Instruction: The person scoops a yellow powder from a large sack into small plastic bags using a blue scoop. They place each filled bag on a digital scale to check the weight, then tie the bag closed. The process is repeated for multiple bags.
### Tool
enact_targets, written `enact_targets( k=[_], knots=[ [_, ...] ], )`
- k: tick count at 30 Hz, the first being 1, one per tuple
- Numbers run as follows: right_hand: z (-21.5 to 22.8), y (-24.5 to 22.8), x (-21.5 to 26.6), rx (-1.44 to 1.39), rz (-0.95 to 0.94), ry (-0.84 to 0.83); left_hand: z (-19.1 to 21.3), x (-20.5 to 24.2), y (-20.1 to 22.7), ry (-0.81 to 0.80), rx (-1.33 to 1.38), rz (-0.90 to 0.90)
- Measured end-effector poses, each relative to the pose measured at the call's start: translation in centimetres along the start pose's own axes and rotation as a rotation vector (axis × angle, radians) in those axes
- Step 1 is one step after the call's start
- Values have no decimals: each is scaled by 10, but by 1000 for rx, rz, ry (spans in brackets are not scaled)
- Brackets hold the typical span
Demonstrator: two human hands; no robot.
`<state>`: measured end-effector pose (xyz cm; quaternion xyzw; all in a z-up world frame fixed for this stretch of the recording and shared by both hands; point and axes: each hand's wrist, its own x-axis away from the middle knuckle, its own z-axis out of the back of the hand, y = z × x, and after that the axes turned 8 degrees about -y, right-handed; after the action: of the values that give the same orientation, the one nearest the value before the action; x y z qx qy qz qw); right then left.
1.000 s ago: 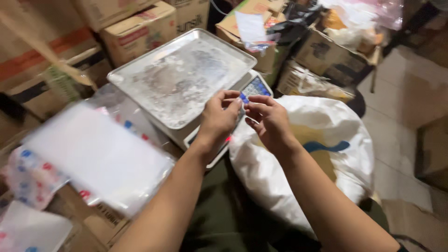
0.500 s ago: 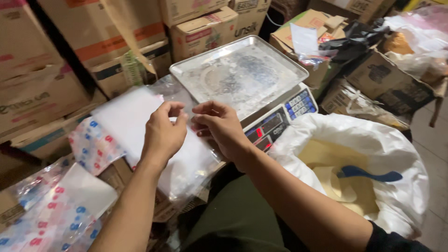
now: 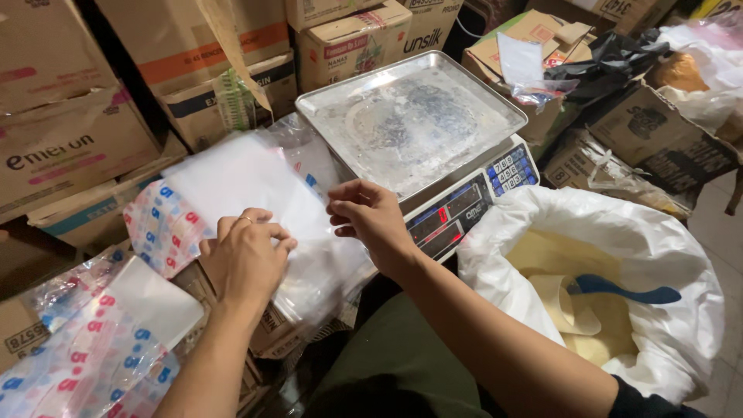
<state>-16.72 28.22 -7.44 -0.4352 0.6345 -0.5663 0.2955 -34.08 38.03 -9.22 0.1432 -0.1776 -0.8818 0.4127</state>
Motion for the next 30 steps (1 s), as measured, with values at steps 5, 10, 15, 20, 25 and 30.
enact_targets(
  k=[5, 10, 15, 20, 25, 30],
  knots=[
    [5, 5, 18, 68, 63, 175, 6, -1, -2, 119, 109, -4],
    [-1, -9, 42, -31, -95, 79, 32, -9, 8, 199, 154, 39],
    [-7, -21, 49, 11, -174, -55, 40, -10, 43, 188, 166, 59],
    [7, -10, 45, -99, -157, 66, 38, -6, 78, 167, 209, 59],
    [31, 6, 44, -154, 41, 51, 34, -1, 110, -49, 440, 92],
    [40, 8, 60, -93, 76, 102, 25, 1, 124, -262, 775, 78]
  ],
)
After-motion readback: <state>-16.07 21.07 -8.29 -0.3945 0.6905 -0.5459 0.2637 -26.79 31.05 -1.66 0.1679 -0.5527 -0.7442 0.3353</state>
